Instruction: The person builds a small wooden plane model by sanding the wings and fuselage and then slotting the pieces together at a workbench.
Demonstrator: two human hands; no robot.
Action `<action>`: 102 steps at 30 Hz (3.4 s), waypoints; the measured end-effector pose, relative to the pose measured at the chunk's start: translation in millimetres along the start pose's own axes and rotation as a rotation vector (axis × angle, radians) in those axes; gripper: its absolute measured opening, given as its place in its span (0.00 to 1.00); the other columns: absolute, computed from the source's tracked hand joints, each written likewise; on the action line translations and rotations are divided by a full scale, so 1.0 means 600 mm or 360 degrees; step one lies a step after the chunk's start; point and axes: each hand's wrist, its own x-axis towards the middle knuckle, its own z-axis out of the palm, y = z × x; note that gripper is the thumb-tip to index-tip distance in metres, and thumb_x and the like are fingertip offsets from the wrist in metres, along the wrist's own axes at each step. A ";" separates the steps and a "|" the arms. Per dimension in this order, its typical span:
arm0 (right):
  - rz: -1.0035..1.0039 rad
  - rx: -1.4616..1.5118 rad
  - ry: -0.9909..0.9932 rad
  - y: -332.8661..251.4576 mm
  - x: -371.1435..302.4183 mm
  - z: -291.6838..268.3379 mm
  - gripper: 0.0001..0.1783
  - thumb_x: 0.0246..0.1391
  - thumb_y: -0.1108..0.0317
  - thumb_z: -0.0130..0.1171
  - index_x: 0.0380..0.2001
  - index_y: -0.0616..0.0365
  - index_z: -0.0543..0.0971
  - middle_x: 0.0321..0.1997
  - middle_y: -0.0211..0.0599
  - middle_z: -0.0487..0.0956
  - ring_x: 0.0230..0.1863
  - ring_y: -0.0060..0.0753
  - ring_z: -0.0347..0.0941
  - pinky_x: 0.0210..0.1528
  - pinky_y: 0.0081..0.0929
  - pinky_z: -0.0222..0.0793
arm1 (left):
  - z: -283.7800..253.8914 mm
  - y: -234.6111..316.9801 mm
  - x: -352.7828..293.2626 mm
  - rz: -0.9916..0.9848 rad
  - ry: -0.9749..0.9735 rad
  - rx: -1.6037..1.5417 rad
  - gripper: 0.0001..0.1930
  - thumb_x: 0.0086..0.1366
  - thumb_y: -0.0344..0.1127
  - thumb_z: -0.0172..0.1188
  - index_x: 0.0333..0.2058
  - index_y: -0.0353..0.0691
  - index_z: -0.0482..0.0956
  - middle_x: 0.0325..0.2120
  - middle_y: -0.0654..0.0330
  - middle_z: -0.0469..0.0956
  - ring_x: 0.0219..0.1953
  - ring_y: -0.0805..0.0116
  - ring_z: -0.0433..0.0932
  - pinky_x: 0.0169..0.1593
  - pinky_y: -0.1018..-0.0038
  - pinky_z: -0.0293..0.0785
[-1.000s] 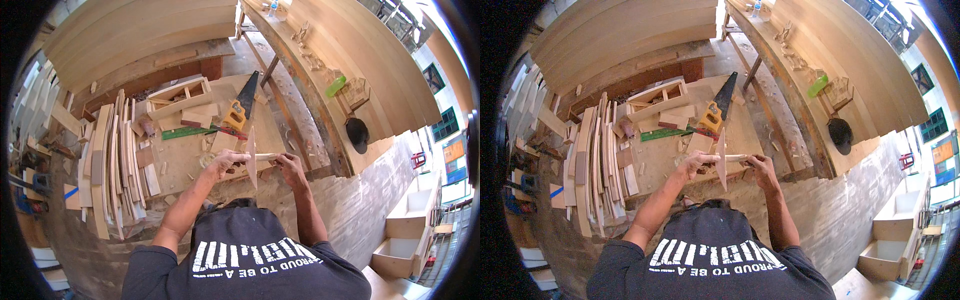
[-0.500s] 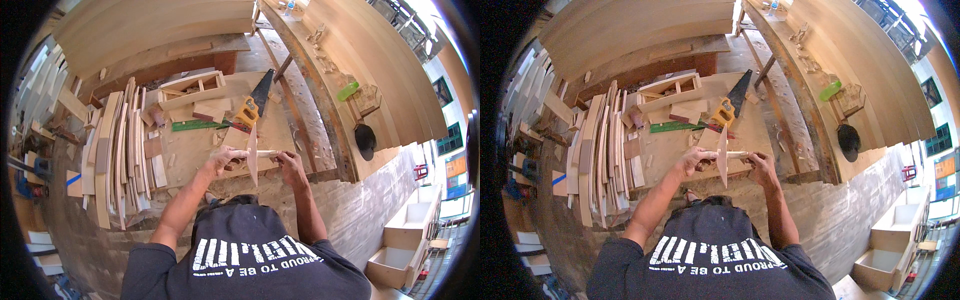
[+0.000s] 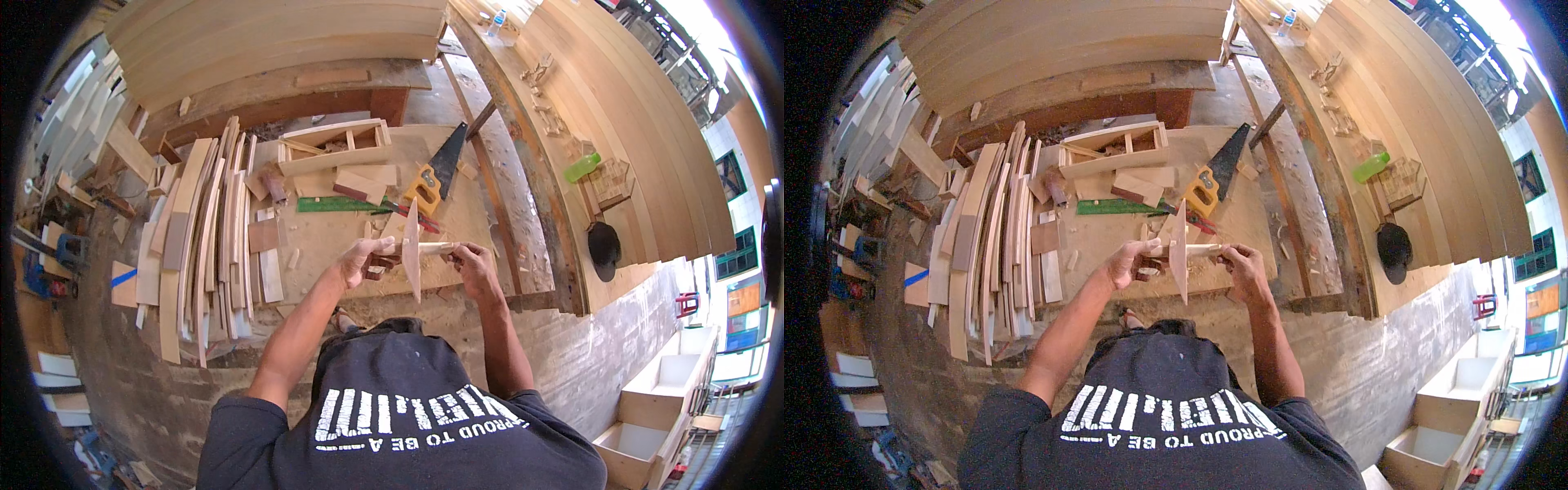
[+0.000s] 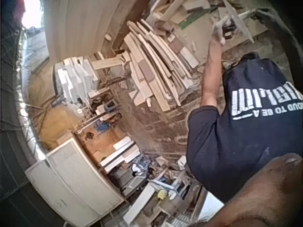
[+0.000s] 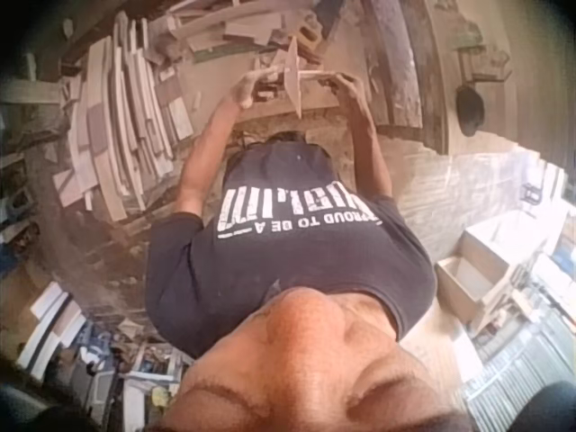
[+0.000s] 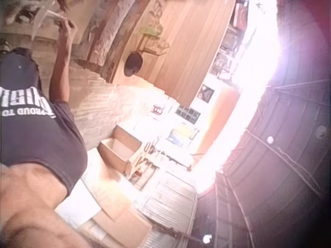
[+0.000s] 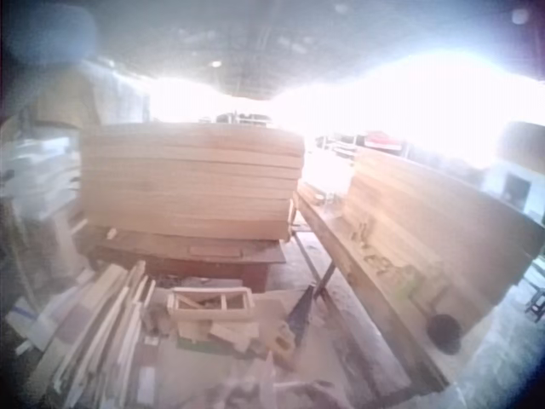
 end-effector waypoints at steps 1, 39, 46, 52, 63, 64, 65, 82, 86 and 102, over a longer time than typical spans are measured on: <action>-0.0012 0.0010 -0.0001 -0.004 0.002 0.002 0.14 0.58 0.65 0.59 0.35 0.67 0.83 0.29 0.35 0.82 0.29 0.20 0.71 0.33 0.21 0.61 | -0.006 0.001 -0.004 0.0025 -0.0046 0.0036 0.22 0.62 0.60 0.60 0.41 0.48 0.82 0.32 0.67 0.82 0.30 0.79 0.75 0.25 0.79 0.63; -0.0059 0.0368 -0.0084 -0.058 0.047 0.216 0.17 0.63 0.58 0.58 0.48 0.60 0.78 0.45 0.30 0.80 0.46 0.26 0.76 0.46 0.25 0.69 | -0.057 0.062 -0.016 0.0568 0.0410 -0.0857 0.18 0.61 0.50 0.67 0.43 0.46 0.78 0.37 0.68 0.77 0.37 0.74 0.74 0.37 0.74 0.69; 0.0020 0.0530 0.0007 -0.026 0.057 0.324 0.18 0.60 0.57 0.64 0.45 0.60 0.79 0.41 0.31 0.81 0.40 0.23 0.76 0.40 0.23 0.69 | -0.067 0.075 -0.022 0.0694 0.0522 -0.0958 0.12 0.65 0.45 0.65 0.42 0.45 0.81 0.34 0.69 0.79 0.35 0.78 0.75 0.37 0.77 0.67; 0.0011 0.0556 0.0071 -0.034 0.081 0.343 0.16 0.57 0.62 0.66 0.44 0.59 0.79 0.36 0.30 0.81 0.35 0.23 0.78 0.36 0.21 0.72 | -0.071 0.079 -0.005 0.0740 0.0603 -0.0913 0.09 0.64 0.43 0.66 0.37 0.45 0.84 0.31 0.70 0.80 0.35 0.79 0.76 0.38 0.75 0.67; -0.0002 0.0548 0.0092 -0.039 0.106 0.321 0.17 0.54 0.63 0.69 0.42 0.64 0.82 0.33 0.28 0.80 0.29 0.18 0.71 0.30 0.19 0.66 | -0.035 0.099 -0.004 0.0812 0.0659 -0.0961 0.09 0.65 0.40 0.64 0.37 0.40 0.83 0.31 0.64 0.81 0.34 0.77 0.77 0.33 0.78 0.70; 0.0013 0.0544 0.0104 -0.039 0.108 0.318 0.17 0.54 0.63 0.69 0.42 0.64 0.82 0.34 0.28 0.80 0.30 0.18 0.72 0.31 0.19 0.66 | -0.032 0.100 -0.003 0.0806 0.0671 -0.0967 0.09 0.65 0.39 0.64 0.37 0.40 0.83 0.31 0.64 0.81 0.33 0.77 0.77 0.33 0.77 0.71; 0.0028 0.0540 0.0115 -0.039 0.110 0.315 0.17 0.54 0.63 0.69 0.42 0.64 0.82 0.34 0.28 0.80 0.30 0.19 0.72 0.31 0.19 0.67 | -0.032 0.099 0.002 0.0795 0.0687 -0.0961 0.09 0.66 0.39 0.64 0.37 0.40 0.83 0.31 0.64 0.81 0.32 0.77 0.77 0.33 0.78 0.71; 0.0060 0.0551 0.0089 -0.048 0.115 0.305 0.21 0.55 0.64 0.68 0.46 0.69 0.80 0.40 0.34 0.81 0.36 0.24 0.75 0.35 0.24 0.71 | -0.032 0.098 0.012 0.0716 0.0652 -0.0843 0.14 0.63 0.47 0.66 0.41 0.45 0.79 0.37 0.68 0.79 0.41 0.75 0.76 0.38 0.72 0.70; 0.0086 0.0584 0.0102 -0.051 0.112 0.309 0.21 0.54 0.65 0.69 0.46 0.68 0.79 0.39 0.34 0.81 0.34 0.24 0.75 0.35 0.24 0.72 | -0.025 0.102 0.011 0.0749 0.0728 -0.0960 0.11 0.66 0.40 0.63 0.39 0.39 0.83 0.32 0.62 0.81 0.32 0.75 0.78 0.32 0.78 0.71; -0.0130 -0.0064 -0.0128 -0.141 0.179 0.192 0.16 0.64 0.59 0.56 0.41 0.62 0.80 0.35 0.30 0.79 0.38 0.22 0.74 0.41 0.21 0.67 | -0.070 0.111 0.006 0.0399 0.0297 -0.0408 0.11 0.59 0.43 0.70 0.35 0.45 0.82 0.29 0.69 0.80 0.30 0.79 0.76 0.28 0.81 0.67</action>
